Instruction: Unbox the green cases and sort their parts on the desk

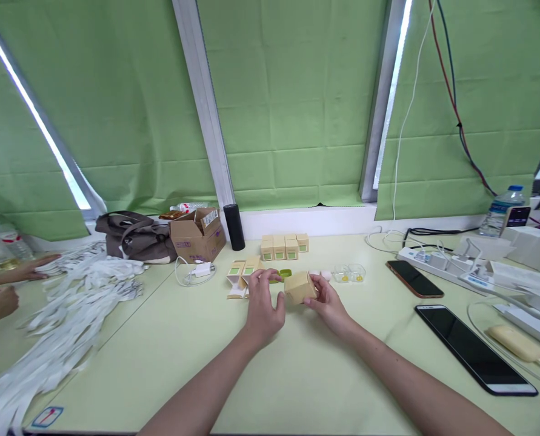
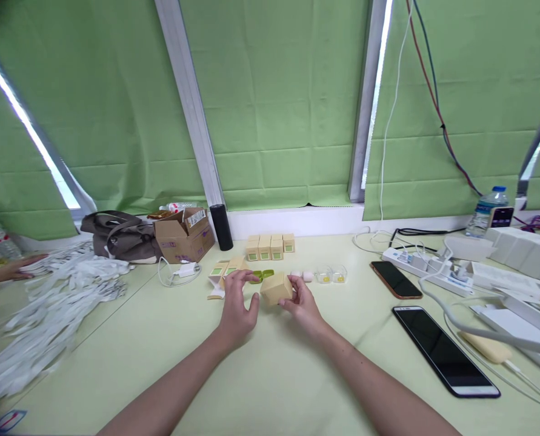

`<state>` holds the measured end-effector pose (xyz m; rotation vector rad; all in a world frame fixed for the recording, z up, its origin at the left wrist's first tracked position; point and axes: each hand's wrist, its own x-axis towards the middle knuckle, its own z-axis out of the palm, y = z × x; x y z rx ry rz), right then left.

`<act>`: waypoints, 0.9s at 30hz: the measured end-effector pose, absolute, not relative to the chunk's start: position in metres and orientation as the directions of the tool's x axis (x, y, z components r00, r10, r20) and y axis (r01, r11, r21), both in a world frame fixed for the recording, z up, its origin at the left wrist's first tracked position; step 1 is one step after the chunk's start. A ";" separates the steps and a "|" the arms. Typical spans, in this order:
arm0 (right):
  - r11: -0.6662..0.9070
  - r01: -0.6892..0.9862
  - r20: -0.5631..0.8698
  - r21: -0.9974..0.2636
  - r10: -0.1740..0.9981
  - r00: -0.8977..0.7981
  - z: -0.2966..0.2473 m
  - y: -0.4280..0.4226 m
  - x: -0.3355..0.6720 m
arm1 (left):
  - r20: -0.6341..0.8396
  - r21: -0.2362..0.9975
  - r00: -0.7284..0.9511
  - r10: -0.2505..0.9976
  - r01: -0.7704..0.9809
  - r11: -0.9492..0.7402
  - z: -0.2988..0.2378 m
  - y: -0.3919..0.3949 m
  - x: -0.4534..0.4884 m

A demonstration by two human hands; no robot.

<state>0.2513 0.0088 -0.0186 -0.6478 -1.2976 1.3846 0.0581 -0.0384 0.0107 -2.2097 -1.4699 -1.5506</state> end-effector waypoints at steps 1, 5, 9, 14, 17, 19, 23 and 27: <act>0.188 -0.328 0.282 -0.926 0.921 -0.270 -0.018 0.008 0.251 | 0.768 0.390 0.076 0.635 0.731 -0.560 0.013 -0.041 0.059; 0.195 -0.329 0.291 -0.924 0.915 -0.278 -0.016 0.004 0.249 | 0.737 0.246 0.272 0.618 0.745 -0.621 0.018 -0.049 0.065; 0.203 -0.309 0.293 -0.929 0.914 -0.281 -0.016 -0.001 0.246 | 0.690 0.195 0.321 0.648 0.781 -0.594 0.017 -0.049 0.071; 0.249 -0.255 0.317 -0.934 0.908 -0.273 -0.016 -0.006 0.244 | 0.716 0.220 0.233 0.658 0.819 -0.530 0.008 -0.041 0.069; 0.322 -0.150 0.349 -0.935 0.911 -0.221 -0.010 -0.009 0.247 | 0.724 0.276 0.196 0.661 0.796 -0.539 0.005 -0.036 0.066; 0.384 -0.048 0.386 -0.922 0.904 -0.183 -0.006 -0.011 0.250 | 0.721 0.294 0.201 0.663 0.778 -0.555 0.005 -0.035 0.065; 0.496 0.076 0.482 -0.865 0.863 -0.154 0.001 -0.014 0.254 | 0.713 0.299 0.232 0.662 0.753 -0.586 0.006 -0.035 0.065; 0.547 0.160 0.523 -0.822 0.835 -0.168 0.002 -0.016 0.255 | 0.705 0.292 0.261 0.660 0.740 -0.605 0.002 -0.035 0.066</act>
